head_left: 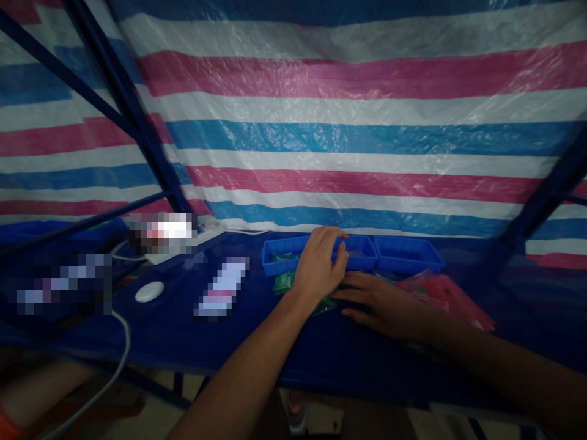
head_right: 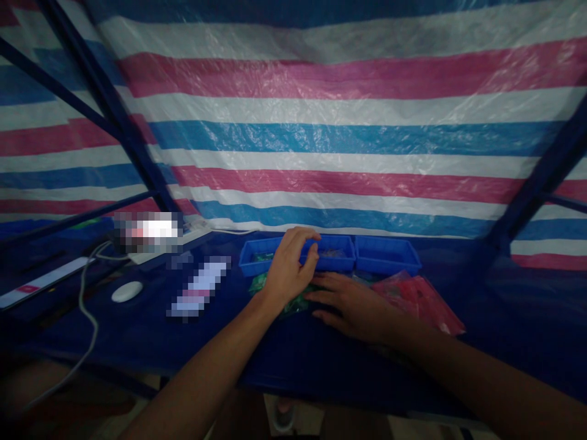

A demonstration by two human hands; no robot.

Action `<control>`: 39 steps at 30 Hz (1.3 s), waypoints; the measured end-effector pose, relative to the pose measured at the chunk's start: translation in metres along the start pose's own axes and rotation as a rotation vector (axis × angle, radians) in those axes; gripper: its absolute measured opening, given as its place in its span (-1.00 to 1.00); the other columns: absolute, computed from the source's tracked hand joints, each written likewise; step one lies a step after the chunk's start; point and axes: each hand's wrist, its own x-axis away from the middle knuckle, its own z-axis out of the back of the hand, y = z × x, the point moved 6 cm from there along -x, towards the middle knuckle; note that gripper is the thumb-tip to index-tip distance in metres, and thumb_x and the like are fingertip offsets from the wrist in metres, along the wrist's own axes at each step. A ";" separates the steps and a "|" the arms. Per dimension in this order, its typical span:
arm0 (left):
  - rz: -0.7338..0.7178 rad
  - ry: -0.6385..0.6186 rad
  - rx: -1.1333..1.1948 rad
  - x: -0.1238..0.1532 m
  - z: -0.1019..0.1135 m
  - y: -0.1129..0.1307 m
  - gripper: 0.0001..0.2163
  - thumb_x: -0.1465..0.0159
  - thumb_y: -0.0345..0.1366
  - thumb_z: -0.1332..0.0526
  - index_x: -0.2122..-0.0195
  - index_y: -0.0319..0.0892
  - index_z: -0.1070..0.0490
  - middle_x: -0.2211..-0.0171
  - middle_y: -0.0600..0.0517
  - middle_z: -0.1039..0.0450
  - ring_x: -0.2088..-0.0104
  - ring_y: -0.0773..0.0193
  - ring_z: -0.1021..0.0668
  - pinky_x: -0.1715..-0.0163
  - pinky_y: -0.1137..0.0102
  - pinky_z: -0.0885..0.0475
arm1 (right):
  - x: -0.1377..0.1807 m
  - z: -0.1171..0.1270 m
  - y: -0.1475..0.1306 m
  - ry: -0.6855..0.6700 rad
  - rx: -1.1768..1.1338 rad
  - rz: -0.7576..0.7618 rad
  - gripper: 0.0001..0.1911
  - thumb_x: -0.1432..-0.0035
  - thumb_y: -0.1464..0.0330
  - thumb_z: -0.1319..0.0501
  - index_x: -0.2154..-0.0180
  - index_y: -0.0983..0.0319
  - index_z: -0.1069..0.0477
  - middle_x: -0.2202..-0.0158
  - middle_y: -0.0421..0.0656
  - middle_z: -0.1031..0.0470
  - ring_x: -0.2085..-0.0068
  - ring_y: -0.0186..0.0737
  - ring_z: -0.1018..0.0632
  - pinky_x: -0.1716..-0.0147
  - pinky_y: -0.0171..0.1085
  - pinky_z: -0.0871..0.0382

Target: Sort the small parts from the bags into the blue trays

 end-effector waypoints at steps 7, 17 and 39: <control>-0.005 -0.012 0.012 0.001 -0.002 -0.001 -0.82 -0.46 -0.39 -0.09 -0.01 -0.16 -0.43 0.03 -0.10 -0.52 -0.08 0.10 -0.50 -0.19 0.13 -0.42 | 0.002 0.006 0.014 0.140 0.033 -0.099 -0.54 -0.41 0.31 -0.23 -0.29 0.11 -0.44 -0.21 -0.01 -0.58 -0.22 0.04 -0.57 -0.26 0.10 -0.45; 0.080 -0.198 0.196 0.005 -0.019 -0.002 -0.78 -0.48 -0.23 -0.18 -0.09 -0.14 -0.44 0.06 -0.06 -0.62 0.07 0.17 -0.65 -0.02 0.23 -0.57 | 0.024 0.043 0.060 0.763 -0.466 -0.531 -0.53 -0.14 0.15 -0.50 -0.06 0.13 -0.56 -0.05 -0.07 -0.67 -0.01 0.01 -0.69 -0.05 -0.04 -0.60; -0.192 -0.231 0.132 0.006 -0.017 0.012 -0.65 -0.38 -0.31 -0.32 -0.18 0.07 -0.49 -0.29 -0.04 -0.42 -0.30 0.10 -0.46 -0.27 0.04 -0.45 | 0.025 0.034 0.071 0.697 -0.765 -0.587 -0.66 -0.17 0.13 -0.47 0.05 0.10 -0.62 0.02 -0.14 -0.68 0.03 -0.08 -0.67 0.04 -0.16 -0.58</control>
